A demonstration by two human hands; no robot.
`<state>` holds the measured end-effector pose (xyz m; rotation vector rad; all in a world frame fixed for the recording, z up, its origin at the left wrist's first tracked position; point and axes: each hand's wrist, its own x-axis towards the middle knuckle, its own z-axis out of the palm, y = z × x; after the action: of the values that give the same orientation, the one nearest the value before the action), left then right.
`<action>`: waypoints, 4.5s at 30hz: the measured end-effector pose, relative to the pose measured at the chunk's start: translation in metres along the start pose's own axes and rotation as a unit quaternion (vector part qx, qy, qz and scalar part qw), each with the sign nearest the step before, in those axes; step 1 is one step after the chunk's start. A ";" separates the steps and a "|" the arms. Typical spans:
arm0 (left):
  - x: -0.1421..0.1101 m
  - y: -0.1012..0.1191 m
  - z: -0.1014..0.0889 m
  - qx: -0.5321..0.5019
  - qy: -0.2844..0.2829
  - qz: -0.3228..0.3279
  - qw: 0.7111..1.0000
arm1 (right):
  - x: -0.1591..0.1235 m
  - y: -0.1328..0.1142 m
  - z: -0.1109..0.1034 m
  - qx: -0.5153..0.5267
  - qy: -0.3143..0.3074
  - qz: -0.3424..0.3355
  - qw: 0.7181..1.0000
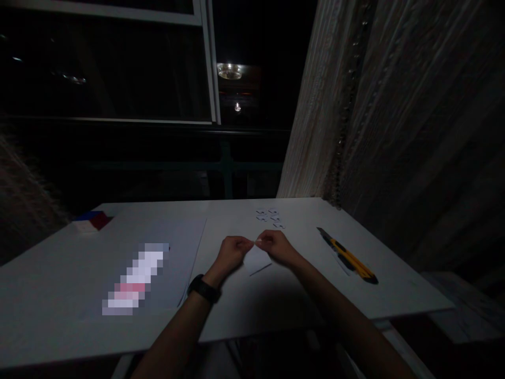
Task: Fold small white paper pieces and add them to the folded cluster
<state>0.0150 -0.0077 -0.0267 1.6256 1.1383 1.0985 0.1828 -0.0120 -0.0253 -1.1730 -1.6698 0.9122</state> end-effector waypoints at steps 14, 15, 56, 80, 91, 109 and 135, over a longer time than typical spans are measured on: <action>-0.011 0.019 0.000 -0.083 -0.136 -0.054 0.986 | -0.006 -0.014 -0.040 0.176 -0.179 0.132 0.959; -0.011 0.019 0.000 -0.084 -0.136 -0.054 0.986 | -0.007 -0.014 -0.042 0.183 -0.197 0.136 0.953; -0.004 0.016 -0.007 -0.143 -0.129 -0.093 0.977 | 0.006 -0.001 -0.029 0.011 0.062 0.005 0.998; 0.002 0.008 -0.003 -0.055 0.072 -0.042 0.995 | 0.007 0.003 -0.018 0.208 0.033 0.061 0.976; 0.002 0.011 -0.007 -0.063 0.129 -0.037 0.989 | 0.004 0.007 -0.012 0.202 -0.038 0.062 0.977; 0.001 0.004 0.001 -0.112 -0.014 -0.027 0.993 | 0.005 0.002 -0.008 0.224 0.037 0.050 0.973; 0.004 0.007 -0.004 -0.116 0.066 -0.025 0.991 | 0.004 0.008 -0.014 0.216 -0.041 0.016 0.975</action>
<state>0.0133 -0.0049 -0.0187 1.3539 1.0858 1.2715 0.1977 -0.0049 -0.0267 -0.8745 -1.4204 1.2833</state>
